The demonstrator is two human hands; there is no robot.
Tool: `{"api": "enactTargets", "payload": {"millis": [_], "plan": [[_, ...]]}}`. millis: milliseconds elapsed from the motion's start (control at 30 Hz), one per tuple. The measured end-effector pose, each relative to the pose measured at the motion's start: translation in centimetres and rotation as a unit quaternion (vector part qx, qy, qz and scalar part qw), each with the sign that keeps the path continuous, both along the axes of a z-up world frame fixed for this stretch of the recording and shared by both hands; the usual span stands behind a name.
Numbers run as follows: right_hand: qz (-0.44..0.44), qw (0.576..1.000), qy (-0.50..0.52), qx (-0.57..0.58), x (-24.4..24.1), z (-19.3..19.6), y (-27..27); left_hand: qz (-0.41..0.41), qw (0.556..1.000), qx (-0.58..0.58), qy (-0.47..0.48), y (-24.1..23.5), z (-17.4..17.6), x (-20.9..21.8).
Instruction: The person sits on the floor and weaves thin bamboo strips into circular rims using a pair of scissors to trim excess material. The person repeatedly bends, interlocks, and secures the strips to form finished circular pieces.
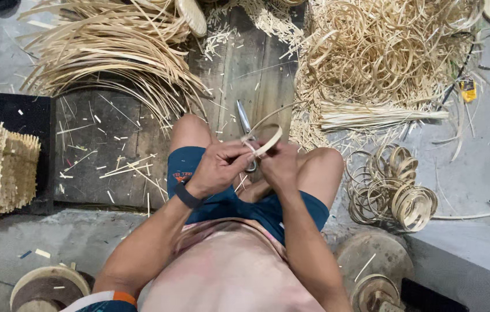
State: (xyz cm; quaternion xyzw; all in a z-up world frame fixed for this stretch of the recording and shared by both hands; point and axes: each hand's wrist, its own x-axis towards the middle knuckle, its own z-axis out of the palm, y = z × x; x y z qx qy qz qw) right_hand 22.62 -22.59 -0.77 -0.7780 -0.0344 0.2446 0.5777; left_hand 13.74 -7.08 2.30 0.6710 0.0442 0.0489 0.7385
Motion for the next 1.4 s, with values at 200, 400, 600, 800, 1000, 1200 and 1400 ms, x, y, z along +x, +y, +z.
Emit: {"api": "enactTargets", "payload": {"millis": [200, 400, 600, 800, 1000, 1200, 1400], "plan": [[0.124, 0.88, -0.453, -0.074, 0.7, 10.0, -2.3, 0.012, 0.99, 0.137, -0.023, 0.9, 1.6, 0.5], [0.188, 0.969, -0.151, 0.049, 1.2, 11.3, -0.6, 0.016, 0.982, 0.189, -0.018, 0.5, 0.8, 1.1], [0.041, 0.98, -0.061, 0.185, -3.9, 5.5, -3.9, 0.007, 0.998, -0.01, 0.065, 2.1, -0.4, 0.7], [0.117, 0.942, 0.031, 0.313, 0.7, -2.3, -0.7, -0.177, 0.968, -0.144, 0.103, -1.8, 0.1, -1.2], [0.142, 0.901, 0.206, 0.353, 2.0, 0.5, 1.8, -0.159, 0.974, -0.141, 0.078, -2.1, 0.9, -1.5], [0.237, 0.95, -0.205, 0.012, -1.1, 8.0, -1.6, -0.014, 0.974, 0.21, -0.085, 2.6, 2.4, -0.7], [0.247, 0.897, -0.355, 0.089, -1.0, 10.2, -2.1, -0.068, 0.959, 0.26, -0.088, 1.6, -0.5, 0.7]]}}
